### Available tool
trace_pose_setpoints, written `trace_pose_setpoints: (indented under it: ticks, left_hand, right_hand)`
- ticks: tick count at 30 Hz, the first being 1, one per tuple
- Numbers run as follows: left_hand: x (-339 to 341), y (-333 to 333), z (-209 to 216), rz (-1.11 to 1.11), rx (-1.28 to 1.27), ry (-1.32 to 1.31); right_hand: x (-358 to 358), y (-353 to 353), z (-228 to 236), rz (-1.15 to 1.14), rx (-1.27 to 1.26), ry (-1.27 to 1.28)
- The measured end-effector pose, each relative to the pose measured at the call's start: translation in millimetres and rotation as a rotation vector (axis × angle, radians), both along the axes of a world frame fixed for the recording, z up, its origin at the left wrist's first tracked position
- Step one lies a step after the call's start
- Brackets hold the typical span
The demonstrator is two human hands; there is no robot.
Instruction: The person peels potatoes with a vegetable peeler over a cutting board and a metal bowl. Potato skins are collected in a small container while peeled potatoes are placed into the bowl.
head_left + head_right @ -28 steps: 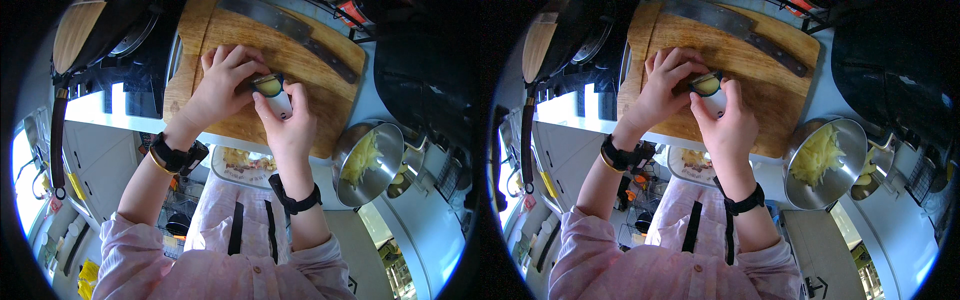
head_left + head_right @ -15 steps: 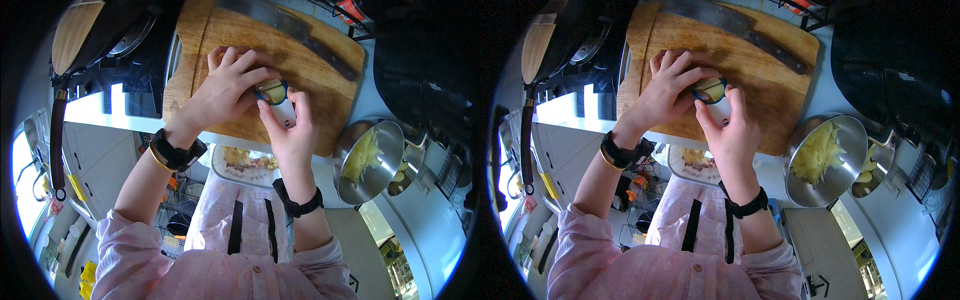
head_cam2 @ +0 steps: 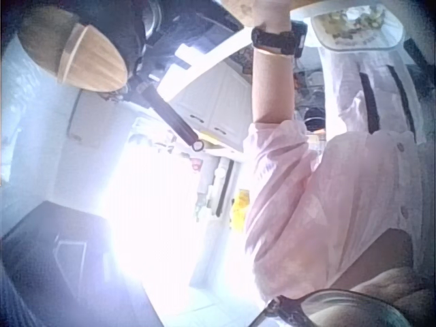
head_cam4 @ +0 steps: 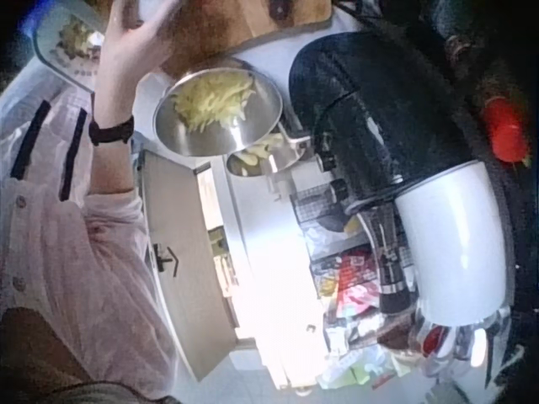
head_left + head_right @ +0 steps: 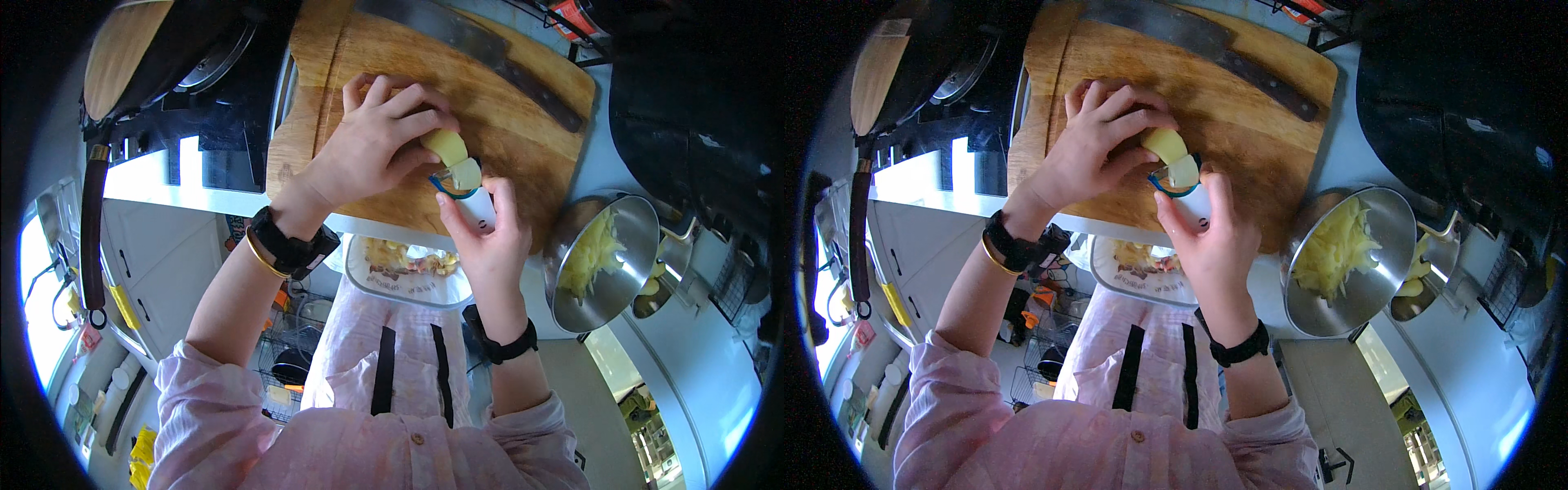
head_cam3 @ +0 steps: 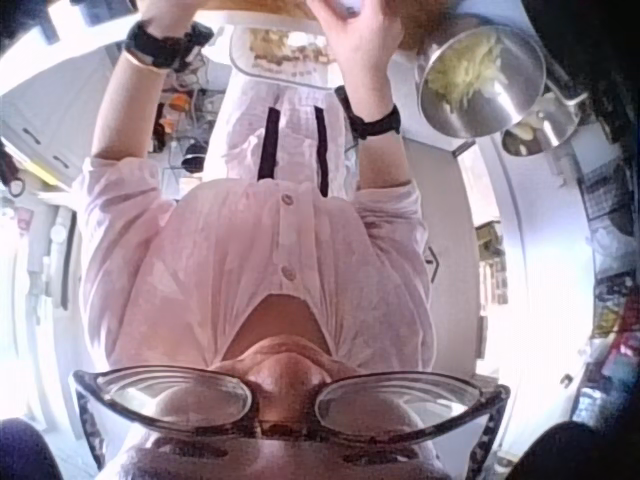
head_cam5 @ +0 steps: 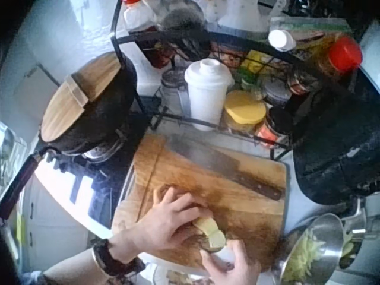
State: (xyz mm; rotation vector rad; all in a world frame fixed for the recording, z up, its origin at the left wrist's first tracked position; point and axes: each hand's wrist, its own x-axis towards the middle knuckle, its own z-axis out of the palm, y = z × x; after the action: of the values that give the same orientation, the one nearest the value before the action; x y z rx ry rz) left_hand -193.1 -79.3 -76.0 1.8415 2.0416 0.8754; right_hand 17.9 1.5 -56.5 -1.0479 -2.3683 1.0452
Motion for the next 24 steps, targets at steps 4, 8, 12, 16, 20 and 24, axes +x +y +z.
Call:
trace_pose_setpoints:
  ticks: [4, 8, 12, 16, 20, 24]
  left_hand:
    - [-1, 0, -2, 0.002, 0.007, 0.028]
    - [0, 2, 4, 0.002, -0.009, -0.018]
    - [15, -2, 20, 0.013, 0.022, -0.042]
    - [37, -14, 32, -0.146, -0.016, -0.011]
    - [57, -17, 32, -0.144, -0.139, -0.078]
    - [82, -27, 33, -0.251, -0.150, 0.042]
  right_hand:
    - [16, -9, -6, -0.037, -0.043, -0.039]
    - [37, -27, 0, -0.138, -0.075, -0.004]
    - [53, -35, 12, -0.183, -0.185, -0.024]
    - [59, -36, 19, -0.212, -0.279, 0.027]
    - [73, -46, 27, -0.244, -0.251, 0.158]
    - [96, -61, 39, -0.238, -0.285, 0.186]
